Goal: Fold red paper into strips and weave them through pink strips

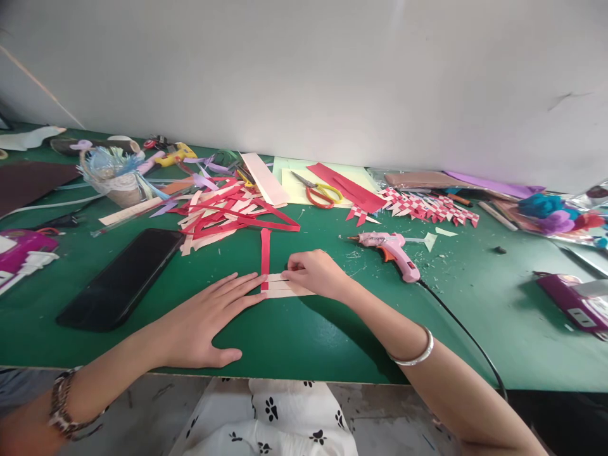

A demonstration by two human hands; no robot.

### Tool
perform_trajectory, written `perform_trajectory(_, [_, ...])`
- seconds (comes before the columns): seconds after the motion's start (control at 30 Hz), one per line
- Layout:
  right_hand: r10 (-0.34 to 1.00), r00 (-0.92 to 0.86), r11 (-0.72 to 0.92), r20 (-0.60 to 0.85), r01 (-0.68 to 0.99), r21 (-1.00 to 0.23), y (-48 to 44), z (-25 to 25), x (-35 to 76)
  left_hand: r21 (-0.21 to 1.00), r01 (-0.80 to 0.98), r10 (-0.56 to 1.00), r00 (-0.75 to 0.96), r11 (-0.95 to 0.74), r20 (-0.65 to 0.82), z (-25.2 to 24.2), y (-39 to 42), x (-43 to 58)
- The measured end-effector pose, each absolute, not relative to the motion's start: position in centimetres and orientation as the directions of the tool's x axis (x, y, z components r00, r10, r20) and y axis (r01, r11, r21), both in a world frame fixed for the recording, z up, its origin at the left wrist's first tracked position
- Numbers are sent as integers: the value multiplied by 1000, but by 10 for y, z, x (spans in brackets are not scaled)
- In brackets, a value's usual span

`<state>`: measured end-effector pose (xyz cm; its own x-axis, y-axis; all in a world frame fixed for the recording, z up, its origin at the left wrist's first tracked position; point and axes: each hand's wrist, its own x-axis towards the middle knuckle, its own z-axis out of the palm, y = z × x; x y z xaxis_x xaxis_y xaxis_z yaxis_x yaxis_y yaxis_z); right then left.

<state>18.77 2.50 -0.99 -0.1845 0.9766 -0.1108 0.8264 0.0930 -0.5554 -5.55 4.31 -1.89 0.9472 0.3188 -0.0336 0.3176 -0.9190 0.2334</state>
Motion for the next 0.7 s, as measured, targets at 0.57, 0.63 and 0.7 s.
perform_trajectory(0.57, [986, -83, 10, -147, 899, -437, 9, -5, 209, 251, 319, 323, 946, -914, -29, -16, 43, -54])
perform_trajectory(0.63, [989, -48, -5, -138, 933, -360, 5, -5, 211, 253, 319, 325, 945, -913, -19, -16, 43, -55])
perform_trajectory(0.7, [995, -2, -18, -104, 980, -199, 1, -3, 213, 254, 318, 326, 945, -913, -11, -17, 43, -55])
